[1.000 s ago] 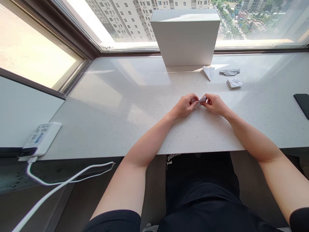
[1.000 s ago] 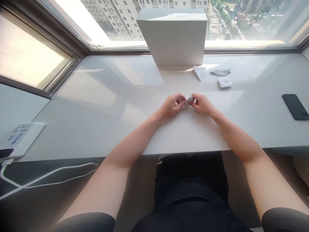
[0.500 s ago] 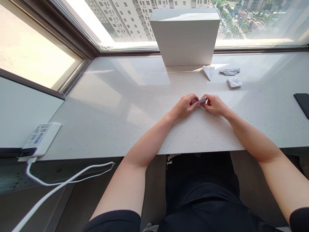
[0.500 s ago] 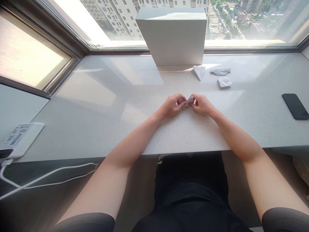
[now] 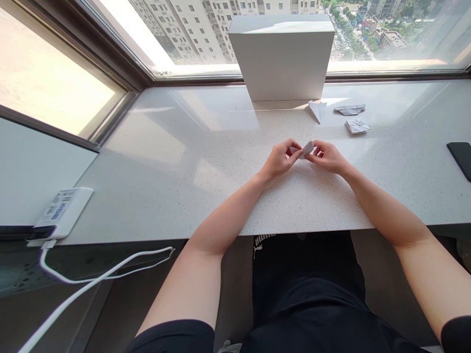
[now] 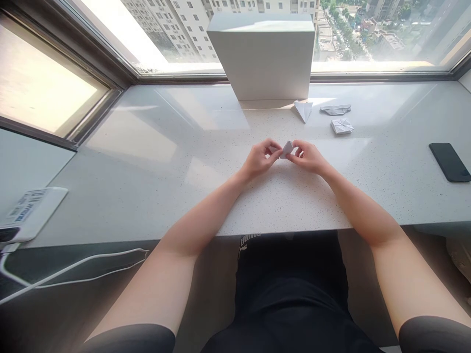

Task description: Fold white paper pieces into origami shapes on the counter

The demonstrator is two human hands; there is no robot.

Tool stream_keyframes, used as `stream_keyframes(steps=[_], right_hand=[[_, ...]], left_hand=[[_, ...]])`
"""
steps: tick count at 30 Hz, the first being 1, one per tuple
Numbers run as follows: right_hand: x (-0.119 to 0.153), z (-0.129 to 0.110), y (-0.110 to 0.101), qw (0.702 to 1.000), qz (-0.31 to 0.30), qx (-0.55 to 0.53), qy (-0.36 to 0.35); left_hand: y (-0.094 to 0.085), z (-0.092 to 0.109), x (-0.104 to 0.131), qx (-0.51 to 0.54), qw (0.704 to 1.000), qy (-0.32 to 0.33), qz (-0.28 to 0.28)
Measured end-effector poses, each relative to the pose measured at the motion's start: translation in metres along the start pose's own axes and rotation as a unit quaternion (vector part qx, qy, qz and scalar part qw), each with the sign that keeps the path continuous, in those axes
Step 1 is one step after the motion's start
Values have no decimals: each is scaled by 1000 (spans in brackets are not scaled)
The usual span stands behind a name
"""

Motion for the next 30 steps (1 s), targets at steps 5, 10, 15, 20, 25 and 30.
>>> stream_keyframes(steps=[5, 10, 15, 20, 25, 30], right_hand=[[-1, -7, 4, 994, -3, -108, -15], [0, -11, 1, 990, 38, -133, -24], [0, -12, -9, 995, 54, -80, -31], [1, -10, -12, 999, -7, -35, -13], [3, -10, -9, 999, -48, -22, 4], [2, -10, -16, 998, 18, -59, -5]], left_hand=[[4, -6, -1, 86, 994, -38, 49], [9, -10, -3, 139, 988, -52, 32], [8, -13, -3, 114, 992, -49, 21], [-2, -7, 0, 33, 999, -20, 35], [-1, 5, 2, -13, 1000, 25, -3], [1, 3, 1, -9, 1000, 20, -9]])
Point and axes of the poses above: each hand's wrist, its own x-axis away from the middle knuckle, its own y-axis out of the palm, z = x × y, the point moved 6 cm from there along -x, towards the middle knuckle, and after that the axes turned 2 degrees about -z, right-handed, at the moved point
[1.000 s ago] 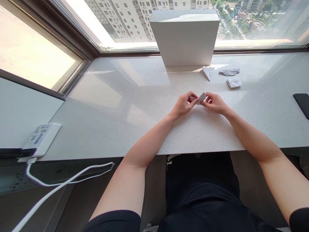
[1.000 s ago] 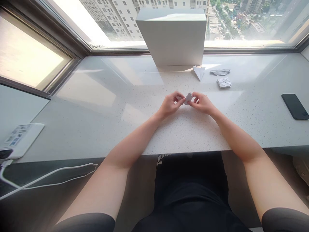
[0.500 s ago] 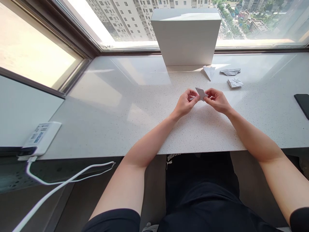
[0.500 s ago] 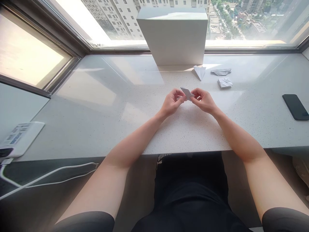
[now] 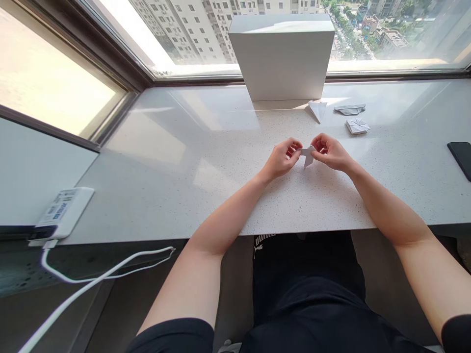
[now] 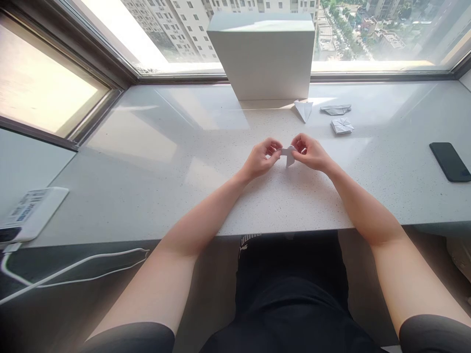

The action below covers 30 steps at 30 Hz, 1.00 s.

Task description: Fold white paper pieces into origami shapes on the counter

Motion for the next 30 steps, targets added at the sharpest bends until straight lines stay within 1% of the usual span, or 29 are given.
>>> stream_keyframes(steps=[4, 10, 12, 15, 18, 21, 27, 30], right_hand=[[-2, 5, -2, 999, 35, -39, -6], [-9, 23, -2, 995, 48, -84, 8], [-12, 31, -8, 994, 55, -97, 18], [-16, 45, -24, 991, 79, -99, 33], [-18, 59, -44, 989, 112, -71, 64], [-20, 70, -59, 985, 139, -23, 96], [-31, 71, -73, 977, 164, 110, 78], [-41, 76, -82, 971, 176, 141, 81]], left_hand=[[4, -3, 0, -4, 999, -26, -18], [10, 0, 3, 0, 998, -49, -41], [11, -1, 3, -2, 998, -51, -41], [9, -5, 2, -10, 998, -50, -24], [6, -9, 0, -18, 998, -50, -12], [5, -11, -2, -26, 998, -57, -17], [8, -8, -3, -30, 998, -48, -36], [8, -8, -3, -30, 998, -45, -39]])
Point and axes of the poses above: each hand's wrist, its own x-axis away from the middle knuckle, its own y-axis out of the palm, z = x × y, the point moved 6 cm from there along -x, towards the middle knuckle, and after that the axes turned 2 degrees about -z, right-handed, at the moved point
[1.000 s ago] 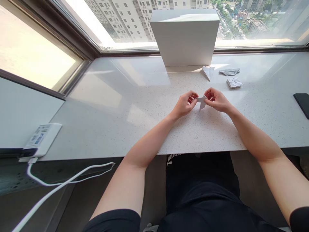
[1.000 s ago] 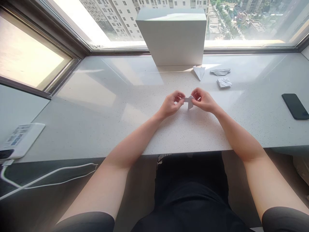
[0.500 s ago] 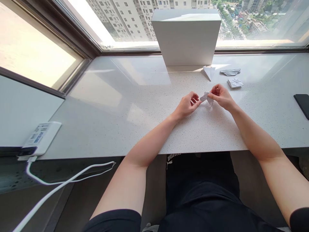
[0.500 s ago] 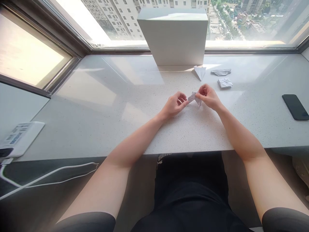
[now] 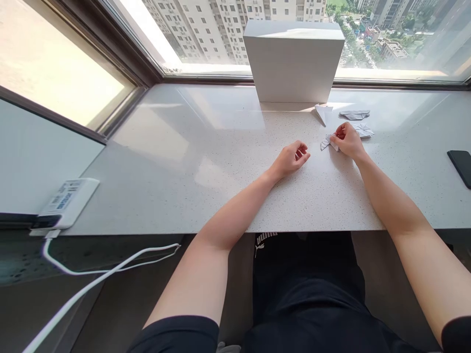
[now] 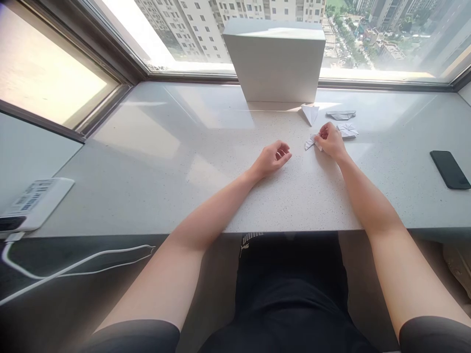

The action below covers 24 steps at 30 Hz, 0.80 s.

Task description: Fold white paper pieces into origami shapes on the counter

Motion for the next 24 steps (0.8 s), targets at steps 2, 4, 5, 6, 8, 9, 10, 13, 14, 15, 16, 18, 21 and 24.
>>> stream_keyframes(steps=[2, 4, 5, 6, 8, 9, 10, 13, 14, 15, 16, 18, 21, 24], right_hand=[[-10, 5, -1, 1000, 11, 13, 6], [-20, 9, 0, 1000, 16, 25, 11], [-25, 11, 1, 999, 16, 29, 12], [-28, 12, 1, 999, 16, 32, 11], [-35, 13, 3, 999, 19, 33, 5], [-37, 13, 3, 999, 22, 32, 2], [-39, 13, 3, 999, 24, 31, -1], [-40, 14, 4, 999, 28, 23, -5], [-40, 14, 5, 999, 29, 21, -6], [-39, 14, 5, 999, 31, 18, -8], [-38, 13, 6, 999, 32, 15, -13], [-36, 11, 8, 999, 37, 12, -27], [-33, 8, 7, 997, 54, 26, -45], [-27, -1, 1, 993, 84, 56, -63]], left_hand=[[0, -1, 0, -2, 1000, 1, 1], [0, -1, -1, -4, 1000, 1, 1], [0, -2, -1, -5, 1000, 1, 1], [0, -2, -1, -5, 1000, 1, 1], [0, -2, -1, -2, 1000, 0, 1], [0, -2, -1, -1, 1000, 0, 2], [0, -3, -1, 0, 1000, 0, 2], [-1, -2, -1, 4, 1000, -1, 2], [-1, -2, -1, 4, 1000, -1, 1], [-1, -2, -1, 4, 1000, -2, 1], [-1, -2, -1, 4, 1000, -4, 0], [-1, -1, -1, 3, 1000, -7, 0], [-1, -1, -1, 0, 1000, -9, 2], [-2, -1, -1, -4, 1000, -9, 2]])
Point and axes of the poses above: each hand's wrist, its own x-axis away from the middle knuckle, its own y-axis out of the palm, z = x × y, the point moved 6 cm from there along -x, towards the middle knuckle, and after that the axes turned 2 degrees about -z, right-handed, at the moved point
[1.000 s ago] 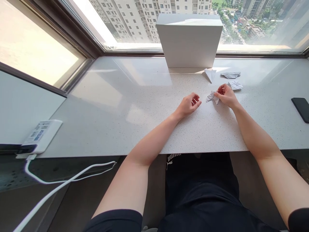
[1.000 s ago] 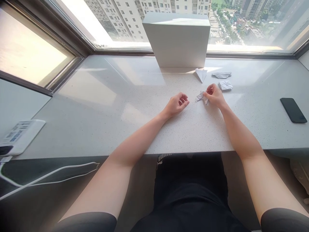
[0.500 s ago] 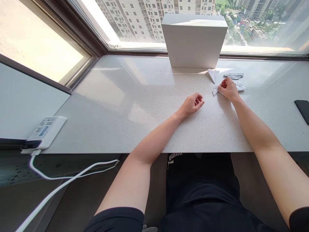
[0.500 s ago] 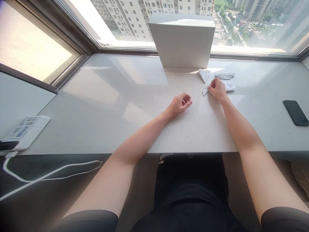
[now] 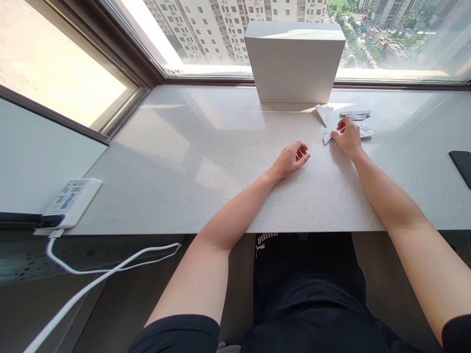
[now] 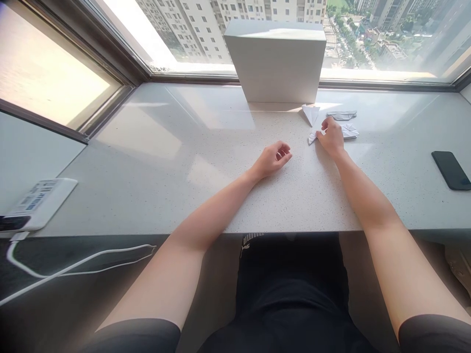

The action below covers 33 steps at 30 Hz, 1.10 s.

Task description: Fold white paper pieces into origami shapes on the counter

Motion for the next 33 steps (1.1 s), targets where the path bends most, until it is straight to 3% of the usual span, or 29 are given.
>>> stream_keyframes(steps=[5, 8, 11, 14, 21, 33], right_hand=[[25, -46, -11, 996, 24, 6, -81], [62, -84, 11, 980, -100, -19, -168], [103, -105, 39, 940, -249, -24, -232], [116, -102, 45, 934, -263, -25, -239], [104, -84, 31, 941, -261, -43, -213], [107, -87, 34, 938, -267, -39, -217]], left_hand=[[-1, -1, 0, 1, 1000, 2, -3], [-6, -2, -1, -14, 1000, 13, 9], [-15, -6, -2, -64, 997, 19, 29], [-22, -12, -3, -123, 991, 22, 41], [-17, -30, -3, -178, 984, 7, -15], [-18, -28, -1, -186, 982, 13, -24]])
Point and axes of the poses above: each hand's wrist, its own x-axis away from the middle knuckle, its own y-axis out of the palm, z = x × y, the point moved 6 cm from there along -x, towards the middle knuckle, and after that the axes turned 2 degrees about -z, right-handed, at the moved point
